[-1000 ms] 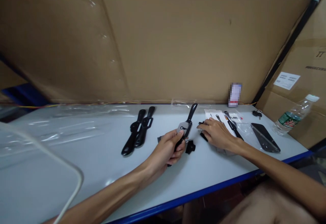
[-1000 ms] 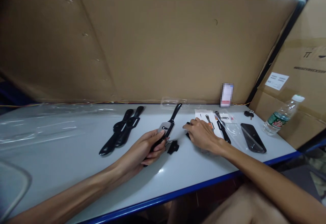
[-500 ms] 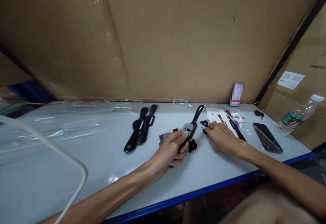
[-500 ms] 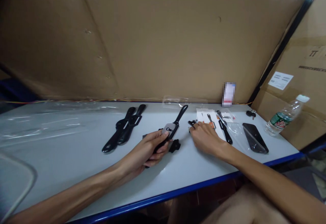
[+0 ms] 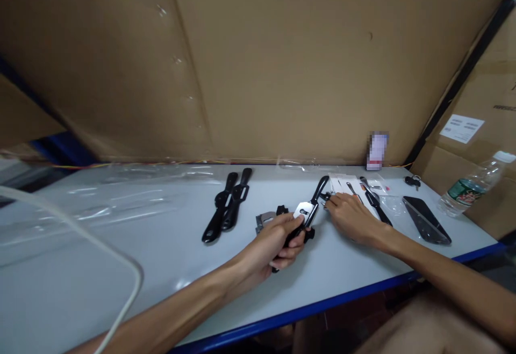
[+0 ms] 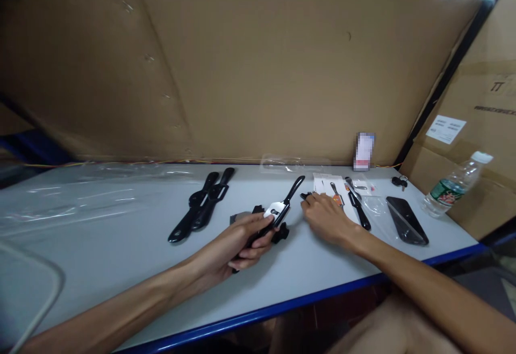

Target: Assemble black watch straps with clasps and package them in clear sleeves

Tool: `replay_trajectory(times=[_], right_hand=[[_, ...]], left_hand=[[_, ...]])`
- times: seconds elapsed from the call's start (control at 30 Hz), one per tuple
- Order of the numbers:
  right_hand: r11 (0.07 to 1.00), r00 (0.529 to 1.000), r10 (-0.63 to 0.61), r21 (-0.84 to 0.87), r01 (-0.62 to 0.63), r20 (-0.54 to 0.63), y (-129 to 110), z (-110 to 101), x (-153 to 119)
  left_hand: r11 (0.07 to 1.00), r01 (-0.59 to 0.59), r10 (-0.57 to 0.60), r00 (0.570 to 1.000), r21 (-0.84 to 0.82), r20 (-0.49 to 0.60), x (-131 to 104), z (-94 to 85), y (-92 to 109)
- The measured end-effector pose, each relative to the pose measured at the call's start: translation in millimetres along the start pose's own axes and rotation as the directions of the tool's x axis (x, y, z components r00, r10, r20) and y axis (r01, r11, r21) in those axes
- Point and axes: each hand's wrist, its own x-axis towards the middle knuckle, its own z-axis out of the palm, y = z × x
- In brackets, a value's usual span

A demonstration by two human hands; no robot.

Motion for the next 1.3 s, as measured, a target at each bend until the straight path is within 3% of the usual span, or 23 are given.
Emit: replay_trajectory(times=[0.1, 0.17, 0.27, 0.33, 0.43, 0.53, 0.67, 1.07, 1.3], right_hand=[[0.980, 0.994, 0.069, 0.194, -0.052, -0.081, 12.1, -19.1, -9.7], [0.932, 0.965, 0.145, 0.356, -0.059, -0.219, 15.1, -35.8, -19.7], [0.874, 0.893, 0.212, 0.486, 0.009, -0.398, 6.9, -54.3, -31.7], [0.869, 0.875, 0.179, 0.490, 0.075, -0.451, -3.7, -56.7, -34.0], [0.903, 0.895, 0.001, 0.385, 0.191, -0.446, -17.2, -47.9, -29.2], [0.933, 0.907, -0.204, 0.208, 0.294, -0.368, -24.2, -36.7, -22.7], [0.921, 0.889, -0.347, 0.068, 0.382, -0.298, -29.2, -34.0, -22.0], [0.903, 0.909, -0.312, 0.211, 0.375, -0.277, -31.1, -39.4, -26.8], [0.871, 0.895, -0.255, 0.316, 0.378, -0.366, -33.1, -38.9, -24.8]], left_hand=[[0.999, 0.050, -0.050, 0.998, -0.004, 0.031, -1.7, 0.9, 1.0], [0.994, 0.106, -0.106, 0.992, 0.000, 0.064, -3.7, 2.2, 1.5], [0.985, 0.170, -0.169, 0.981, 0.004, 0.099, -6.8, 4.6, 1.3], [0.982, 0.187, -0.187, 0.975, 0.015, 0.121, -8.3, 5.9, 0.8], [0.975, 0.221, -0.224, 0.960, 0.038, 0.170, -8.2, 7.0, -0.2], [0.965, 0.258, -0.263, 0.940, 0.052, 0.216, -5.7, 6.2, -1.8], [0.966, 0.256, -0.258, 0.944, 0.035, 0.207, -3.1, 4.6, -3.6], [0.972, 0.232, -0.234, 0.964, 0.029, 0.122, -5.8, 10.7, 0.6], [0.989, 0.095, -0.105, 0.990, 0.117, 0.088, -5.6, 8.9, -7.0]])
